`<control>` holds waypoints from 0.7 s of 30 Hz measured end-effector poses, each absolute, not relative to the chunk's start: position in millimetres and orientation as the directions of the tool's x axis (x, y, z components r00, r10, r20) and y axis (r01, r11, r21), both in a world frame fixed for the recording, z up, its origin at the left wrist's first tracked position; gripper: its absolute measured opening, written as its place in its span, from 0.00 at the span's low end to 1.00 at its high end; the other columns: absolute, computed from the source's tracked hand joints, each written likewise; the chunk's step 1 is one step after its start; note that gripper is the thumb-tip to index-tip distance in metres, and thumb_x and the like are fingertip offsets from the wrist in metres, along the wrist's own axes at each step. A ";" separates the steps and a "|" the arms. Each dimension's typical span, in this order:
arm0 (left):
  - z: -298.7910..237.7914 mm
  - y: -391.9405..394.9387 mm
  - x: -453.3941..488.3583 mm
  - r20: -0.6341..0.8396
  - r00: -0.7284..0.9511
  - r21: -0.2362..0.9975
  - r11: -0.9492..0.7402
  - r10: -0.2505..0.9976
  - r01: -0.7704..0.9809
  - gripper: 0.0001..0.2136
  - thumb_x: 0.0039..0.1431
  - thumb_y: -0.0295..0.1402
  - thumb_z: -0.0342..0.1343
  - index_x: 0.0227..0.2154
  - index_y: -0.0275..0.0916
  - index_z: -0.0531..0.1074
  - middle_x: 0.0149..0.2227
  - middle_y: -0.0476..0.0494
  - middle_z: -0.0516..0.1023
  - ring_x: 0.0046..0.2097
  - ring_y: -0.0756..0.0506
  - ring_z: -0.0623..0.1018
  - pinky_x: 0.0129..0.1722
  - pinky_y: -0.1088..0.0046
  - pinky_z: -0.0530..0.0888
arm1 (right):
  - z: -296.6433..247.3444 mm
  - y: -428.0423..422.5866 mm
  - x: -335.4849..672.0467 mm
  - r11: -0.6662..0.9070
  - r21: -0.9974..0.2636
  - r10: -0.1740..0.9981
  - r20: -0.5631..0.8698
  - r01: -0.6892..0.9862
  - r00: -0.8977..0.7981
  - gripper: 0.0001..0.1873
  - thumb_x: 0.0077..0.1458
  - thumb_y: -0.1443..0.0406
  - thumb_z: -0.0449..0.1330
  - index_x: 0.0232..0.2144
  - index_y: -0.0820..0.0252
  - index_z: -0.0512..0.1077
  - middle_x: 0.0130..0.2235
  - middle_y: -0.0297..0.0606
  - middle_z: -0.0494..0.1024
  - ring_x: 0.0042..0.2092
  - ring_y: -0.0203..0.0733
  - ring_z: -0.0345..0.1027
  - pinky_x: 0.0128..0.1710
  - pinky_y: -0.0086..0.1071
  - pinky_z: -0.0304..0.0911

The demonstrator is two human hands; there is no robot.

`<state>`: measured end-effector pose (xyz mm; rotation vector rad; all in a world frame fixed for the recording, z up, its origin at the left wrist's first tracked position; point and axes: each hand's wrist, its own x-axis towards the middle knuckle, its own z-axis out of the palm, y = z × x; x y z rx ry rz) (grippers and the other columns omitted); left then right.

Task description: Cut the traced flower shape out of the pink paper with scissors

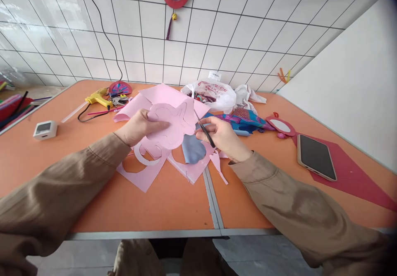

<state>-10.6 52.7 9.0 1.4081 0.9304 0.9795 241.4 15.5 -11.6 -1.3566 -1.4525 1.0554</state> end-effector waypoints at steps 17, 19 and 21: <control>34.0 48.6 -14.9 -0.042 0.515 0.990 -0.034 0.856 0.136 0.13 0.42 0.35 0.73 0.34 0.39 0.85 0.34 0.38 0.85 0.35 0.38 0.83 0.32 0.64 0.79 | -18.8 4.8 224.3 0.444 -0.120 0.893 0.145 0.888 -0.427 0.13 0.48 0.63 0.66 0.38 0.62 0.78 0.42 0.49 0.76 0.44 0.54 0.68 0.41 0.41 0.61; 39.6 46.1 -13.1 -0.056 0.555 0.983 -0.052 0.830 0.177 0.11 0.44 0.35 0.72 0.32 0.39 0.85 0.32 0.39 0.84 0.34 0.37 0.83 0.31 0.65 0.79 | -19.5 4.7 223.4 0.457 -0.124 0.886 0.155 0.881 -0.437 0.12 0.48 0.64 0.66 0.37 0.62 0.77 0.43 0.50 0.76 0.44 0.54 0.67 0.42 0.41 0.61; 45.6 43.9 -10.6 -0.036 0.573 0.982 -0.079 0.819 0.174 0.09 0.43 0.33 0.72 0.30 0.39 0.85 0.31 0.40 0.84 0.34 0.38 0.83 0.30 0.66 0.79 | -17.9 4.0 222.2 0.489 -0.184 0.871 0.149 0.852 -0.468 0.11 0.47 0.64 0.67 0.35 0.61 0.76 0.42 0.47 0.76 0.44 0.52 0.67 0.42 0.40 0.62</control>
